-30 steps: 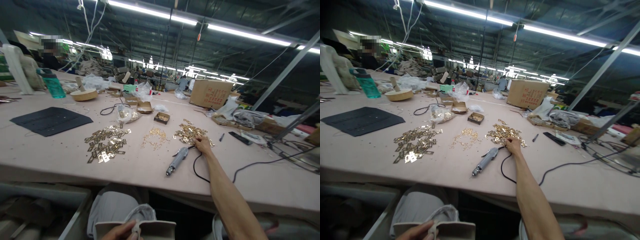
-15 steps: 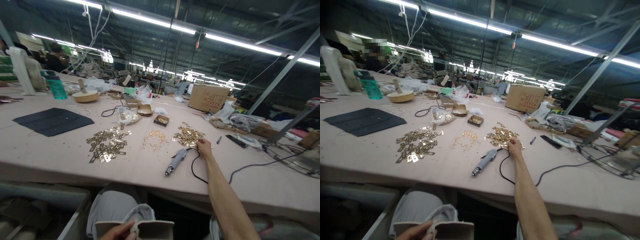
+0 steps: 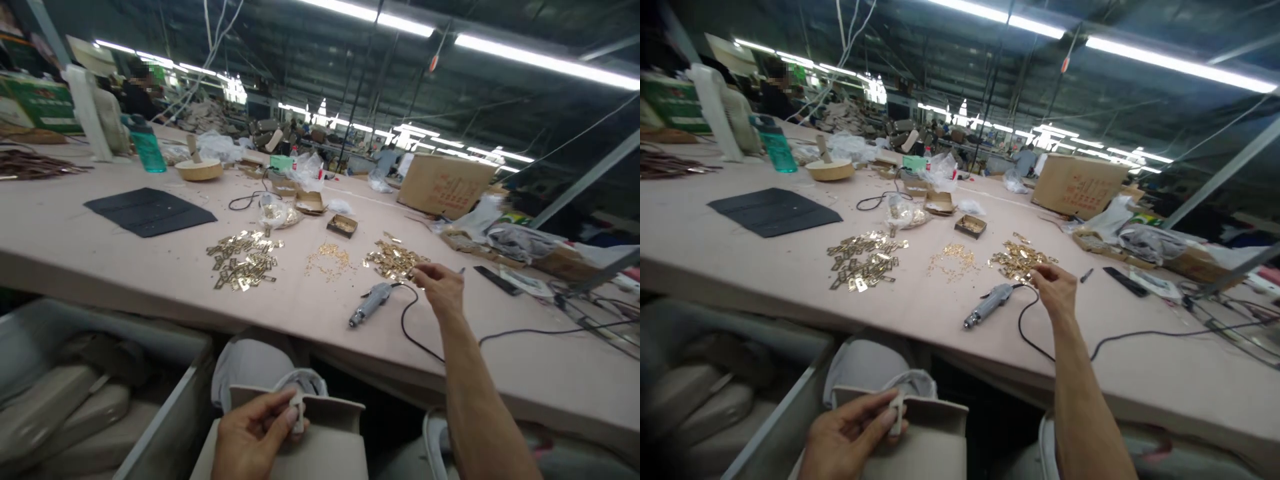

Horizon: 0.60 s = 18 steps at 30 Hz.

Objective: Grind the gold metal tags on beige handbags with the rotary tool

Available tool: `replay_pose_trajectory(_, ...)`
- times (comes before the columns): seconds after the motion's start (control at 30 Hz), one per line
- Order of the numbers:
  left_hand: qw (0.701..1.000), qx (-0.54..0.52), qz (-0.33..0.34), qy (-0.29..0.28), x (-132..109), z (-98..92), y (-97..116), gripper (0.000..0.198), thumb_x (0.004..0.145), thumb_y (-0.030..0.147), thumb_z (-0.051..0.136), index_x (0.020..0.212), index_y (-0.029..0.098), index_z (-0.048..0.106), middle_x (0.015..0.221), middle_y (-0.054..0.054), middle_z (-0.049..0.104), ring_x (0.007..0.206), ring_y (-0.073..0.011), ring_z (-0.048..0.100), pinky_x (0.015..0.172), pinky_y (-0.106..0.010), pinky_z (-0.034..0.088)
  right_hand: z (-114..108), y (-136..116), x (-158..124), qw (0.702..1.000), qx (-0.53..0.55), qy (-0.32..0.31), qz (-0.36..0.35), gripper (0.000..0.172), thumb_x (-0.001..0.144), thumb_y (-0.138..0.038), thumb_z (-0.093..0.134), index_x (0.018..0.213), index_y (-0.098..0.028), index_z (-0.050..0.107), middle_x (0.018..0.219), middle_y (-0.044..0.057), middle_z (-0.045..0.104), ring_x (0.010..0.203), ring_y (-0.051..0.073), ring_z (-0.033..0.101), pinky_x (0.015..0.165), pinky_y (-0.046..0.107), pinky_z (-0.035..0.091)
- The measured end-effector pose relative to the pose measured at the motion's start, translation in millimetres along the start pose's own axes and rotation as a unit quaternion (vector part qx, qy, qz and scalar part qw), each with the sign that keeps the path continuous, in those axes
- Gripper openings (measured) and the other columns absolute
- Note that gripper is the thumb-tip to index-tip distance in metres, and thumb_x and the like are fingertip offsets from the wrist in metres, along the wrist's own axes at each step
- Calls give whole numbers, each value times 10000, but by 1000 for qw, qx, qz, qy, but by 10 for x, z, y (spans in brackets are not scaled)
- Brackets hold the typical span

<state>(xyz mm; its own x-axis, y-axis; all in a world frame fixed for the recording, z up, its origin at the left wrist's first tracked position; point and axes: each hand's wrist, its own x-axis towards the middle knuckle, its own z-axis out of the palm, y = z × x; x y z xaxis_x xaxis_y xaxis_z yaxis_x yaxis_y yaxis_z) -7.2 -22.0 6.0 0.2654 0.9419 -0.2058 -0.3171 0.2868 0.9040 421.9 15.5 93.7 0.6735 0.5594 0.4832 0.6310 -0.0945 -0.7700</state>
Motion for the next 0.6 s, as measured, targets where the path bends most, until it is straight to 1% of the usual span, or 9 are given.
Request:
replay_pose_trajectory(0.07,999,17,-16,-40,-14,-17,51,446,738,393,931,1007,58,813,776,-136,783,676,-256,771,642,-245,652,51,-319,-409,995,66,-69,-13,405,825,-471,820,1075,-159,760,861,69,718,703,226,672,676,335,583)
replay_pose_trajectory(0.1,998,13,-21,-50,-20,-18,75,436,760,364,905,1039,46,800,813,-145,790,692,-261,775,651,-262,655,80,-482,-634,988,126,-88,-30,392,813,-442,865,1074,-168,761,890,78,721,695,224,672,652,333,583)
replay_pose_trajectory(0.13,998,2,-29,-60,-24,-17,96,417,763,339,886,1035,37,794,817,-149,790,697,-272,777,655,-283,658,108,-641,-862,980,158,-112,-37,369,820,-418,885,1079,-183,765,918,82,723,698,220,673,648,328,585)
replay_pose_trajectory(0.2,997,-14,-37,-60,-29,-8,124,392,762,298,861,1034,28,783,818,-148,791,694,-273,777,654,-299,656,158,-925,-1300,969,179,-172,-11,326,840,-376,894,1086,-195,778,892,87,720,707,227,681,637,321,600)
replay_pose_trajectory(0.23,997,-19,-42,-59,-33,-3,132,389,760,287,855,1036,24,778,811,-146,790,694,-272,778,646,-294,651,184,-1037,-1501,961,185,-206,7,300,837,-360,901,1061,-196,789,845,81,716,667,216,674,613,303,602)
replay_pose_trajectory(0.33,997,-30,-54,-55,-49,-2,138,424,763,286,855,1068,7,761,828,-156,790,710,-269,780,639,-276,642,294,-1209,-1981,916,232,-323,61,235,861,-332,885,1037,-203,797,849,74,718,629,191,672,571,249,591)
replay_pose_trajectory(0.4,996,-34,-54,-58,-53,-15,128,451,756,301,872,1076,4,760,844,-165,790,710,-265,778,643,-275,644,384,-1210,-2175,886,253,-380,75,212,905,-322,849,1079,-217,789,882,62,713,658,175,674,591,224,581)
replay_pose_trajectory(0.43,996,-34,-52,-62,-51,-23,121,458,749,305,883,1073,5,764,846,-167,790,705,-260,775,642,-274,645,425,-1195,-2235,877,259,-397,75,205,927,-317,830,1104,-225,784,904,57,708,680,168,672,609,216,576)
replay_pose_trajectory(0.6,996,-33,-46,-71,-35,-54,89,461,741,288,893,1077,-6,777,853,-174,789,699,-231,757,639,-261,655,540,-1161,-2336,862,275,-421,63,171,978,-298,780,1139,-243,767,944,37,670,738,153,654,658,211,548)
